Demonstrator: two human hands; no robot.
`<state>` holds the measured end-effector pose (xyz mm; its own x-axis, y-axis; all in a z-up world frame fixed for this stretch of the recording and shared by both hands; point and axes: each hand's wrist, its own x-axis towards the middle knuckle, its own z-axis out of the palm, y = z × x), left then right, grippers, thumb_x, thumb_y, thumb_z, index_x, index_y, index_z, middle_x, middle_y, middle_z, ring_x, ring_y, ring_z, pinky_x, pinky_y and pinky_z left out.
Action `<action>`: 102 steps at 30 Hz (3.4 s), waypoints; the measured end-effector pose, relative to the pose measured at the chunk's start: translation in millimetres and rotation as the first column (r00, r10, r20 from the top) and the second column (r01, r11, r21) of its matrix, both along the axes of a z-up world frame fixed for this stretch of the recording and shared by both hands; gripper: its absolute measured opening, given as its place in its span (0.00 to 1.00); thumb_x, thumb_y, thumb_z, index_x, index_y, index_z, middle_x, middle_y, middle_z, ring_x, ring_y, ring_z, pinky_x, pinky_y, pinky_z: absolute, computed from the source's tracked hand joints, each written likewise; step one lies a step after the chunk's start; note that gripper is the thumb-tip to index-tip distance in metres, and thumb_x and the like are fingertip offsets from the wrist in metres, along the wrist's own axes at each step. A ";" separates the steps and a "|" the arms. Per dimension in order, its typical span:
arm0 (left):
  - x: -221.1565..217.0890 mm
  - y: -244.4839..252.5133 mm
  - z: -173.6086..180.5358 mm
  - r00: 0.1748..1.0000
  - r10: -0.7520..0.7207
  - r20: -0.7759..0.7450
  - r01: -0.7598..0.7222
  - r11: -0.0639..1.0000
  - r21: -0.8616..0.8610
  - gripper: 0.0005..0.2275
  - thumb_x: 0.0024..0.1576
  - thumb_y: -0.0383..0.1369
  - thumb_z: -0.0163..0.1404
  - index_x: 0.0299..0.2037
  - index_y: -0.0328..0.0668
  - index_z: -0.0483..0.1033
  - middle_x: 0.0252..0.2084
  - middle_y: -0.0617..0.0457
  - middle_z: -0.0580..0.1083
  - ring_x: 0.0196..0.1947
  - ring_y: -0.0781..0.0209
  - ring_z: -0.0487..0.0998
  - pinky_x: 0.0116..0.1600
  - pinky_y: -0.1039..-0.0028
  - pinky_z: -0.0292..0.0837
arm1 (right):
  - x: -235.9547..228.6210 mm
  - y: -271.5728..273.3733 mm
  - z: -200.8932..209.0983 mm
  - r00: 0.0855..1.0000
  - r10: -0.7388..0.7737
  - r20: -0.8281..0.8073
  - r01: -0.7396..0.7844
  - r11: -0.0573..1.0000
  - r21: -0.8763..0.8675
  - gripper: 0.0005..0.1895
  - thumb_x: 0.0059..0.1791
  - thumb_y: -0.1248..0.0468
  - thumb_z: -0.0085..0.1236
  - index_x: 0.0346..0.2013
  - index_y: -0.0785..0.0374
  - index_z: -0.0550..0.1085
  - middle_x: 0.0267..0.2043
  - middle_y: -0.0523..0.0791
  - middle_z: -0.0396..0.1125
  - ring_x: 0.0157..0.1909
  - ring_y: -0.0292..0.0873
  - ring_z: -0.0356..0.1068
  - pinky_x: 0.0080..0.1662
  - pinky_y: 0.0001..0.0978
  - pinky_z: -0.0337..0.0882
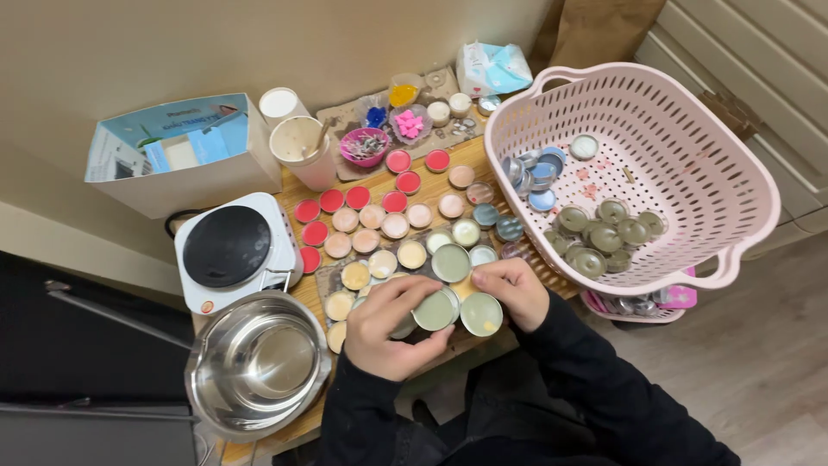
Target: The recorder sorts and organizes small metal candle tins into baskets and trays.
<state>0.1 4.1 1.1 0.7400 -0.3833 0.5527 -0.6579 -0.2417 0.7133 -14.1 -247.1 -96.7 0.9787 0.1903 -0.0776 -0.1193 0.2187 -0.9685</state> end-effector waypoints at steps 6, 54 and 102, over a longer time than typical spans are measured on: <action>7.2 7.3 -4.7 0.998 -0.028 -0.059 0.031 0.998 0.047 0.20 0.44 0.33 0.66 0.48 0.39 0.81 0.46 0.49 0.80 0.46 0.53 0.84 0.51 0.69 0.79 | 10.5 3.9 -14.2 0.999 -0.036 0.026 0.036 0.999 -0.006 0.14 0.55 0.64 0.54 0.34 0.74 0.79 0.30 0.42 0.73 0.33 0.30 0.69 0.35 0.24 0.68; 256.6 -377.7 -79.1 0.953 -0.304 0.008 0.131 0.434 0.891 0.16 0.47 0.31 0.61 0.47 0.39 0.82 0.48 0.40 0.78 0.52 0.45 0.80 0.56 0.60 0.75 | -100.4 -102.0 118.4 0.861 0.084 0.502 0.099 0.940 -0.327 0.09 0.49 0.66 0.60 0.30 0.72 0.76 0.36 0.54 0.75 0.37 0.48 0.78 0.40 0.38 0.75; 238.9 -357.2 -50.9 0.854 -0.253 -0.455 0.440 0.817 0.372 0.26 0.54 0.57 0.53 0.27 0.38 0.83 0.23 0.49 0.80 0.27 0.58 0.85 0.40 0.68 0.80 | 141.5 -281.6 78.8 0.932 -0.335 0.137 0.344 0.700 -0.626 0.16 0.53 0.55 0.59 0.32 0.67 0.81 0.19 0.41 0.65 0.18 0.34 0.61 0.22 0.28 0.60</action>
<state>239.0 -353.1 -49.8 0.6167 -0.7866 -0.0326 -0.4698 -0.4009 0.7865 127.4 -528.7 -17.9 0.9688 -0.2437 -0.0446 -0.1464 -0.4179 -0.8966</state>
